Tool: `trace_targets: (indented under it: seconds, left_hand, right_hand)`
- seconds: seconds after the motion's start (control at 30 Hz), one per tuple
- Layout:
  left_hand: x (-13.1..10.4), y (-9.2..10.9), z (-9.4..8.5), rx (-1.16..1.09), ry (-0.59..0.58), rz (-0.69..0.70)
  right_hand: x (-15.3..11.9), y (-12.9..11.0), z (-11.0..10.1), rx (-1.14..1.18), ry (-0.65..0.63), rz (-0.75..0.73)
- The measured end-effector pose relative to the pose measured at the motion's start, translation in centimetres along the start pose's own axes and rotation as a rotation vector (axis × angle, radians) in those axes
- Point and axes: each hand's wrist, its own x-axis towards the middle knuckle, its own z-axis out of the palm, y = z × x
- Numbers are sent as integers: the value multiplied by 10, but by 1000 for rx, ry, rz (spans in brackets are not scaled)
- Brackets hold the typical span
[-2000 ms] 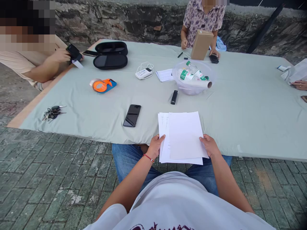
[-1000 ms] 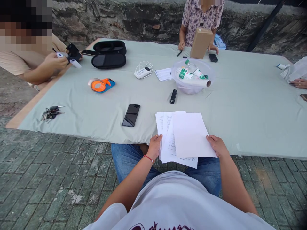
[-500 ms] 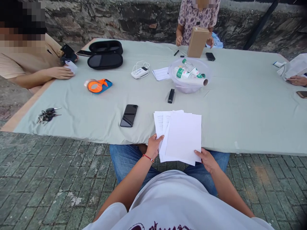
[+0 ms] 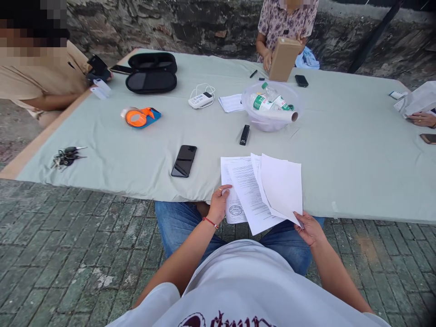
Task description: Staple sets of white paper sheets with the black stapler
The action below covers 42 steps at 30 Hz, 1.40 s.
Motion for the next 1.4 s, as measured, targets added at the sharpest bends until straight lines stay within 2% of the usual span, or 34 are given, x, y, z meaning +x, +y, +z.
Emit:
trace_targets:
  seconds: [0.1,0.2,0.3,0.37,0.53,0.7,0.8,0.97,1.03,1.17,1.4]
  left_hand:
    - [-3,3,2,-9,-6,-42]
    - [-7,7,3,-88,-41,-11]
    - [-8,7,2,-48,-60,-2]
    - [-6,4,2,25,-34,17]
    - [3,-2,1,189,118,95]
    - [9,2,-3,328,224,199]
    - [6,6,-3,209,176,192]
    - [-5,12,-5,46,-29,171]
    - [-6,15,-9,30,-33,156]
    - [-1,30,-30,25,138,240]
    - [2,78,-91,-5,498,429]
  right_hand:
    - [-2,3,20,12,-2,-11]
    - [-5,3,42,88,-8,-5]
    - [-7,4,54,143,-30,-46]
    - [-8,6,55,144,-40,-61]
    - [-11,6,49,83,-91,-18]
    - [-15,5,51,45,-170,30]
    - [-14,8,55,50,-180,71]
    - [-11,12,59,162,-190,86]
    - [-11,11,57,206,-186,95]
    - [-9,10,51,231,-114,67]
    - [-9,8,46,95,-92,-22]
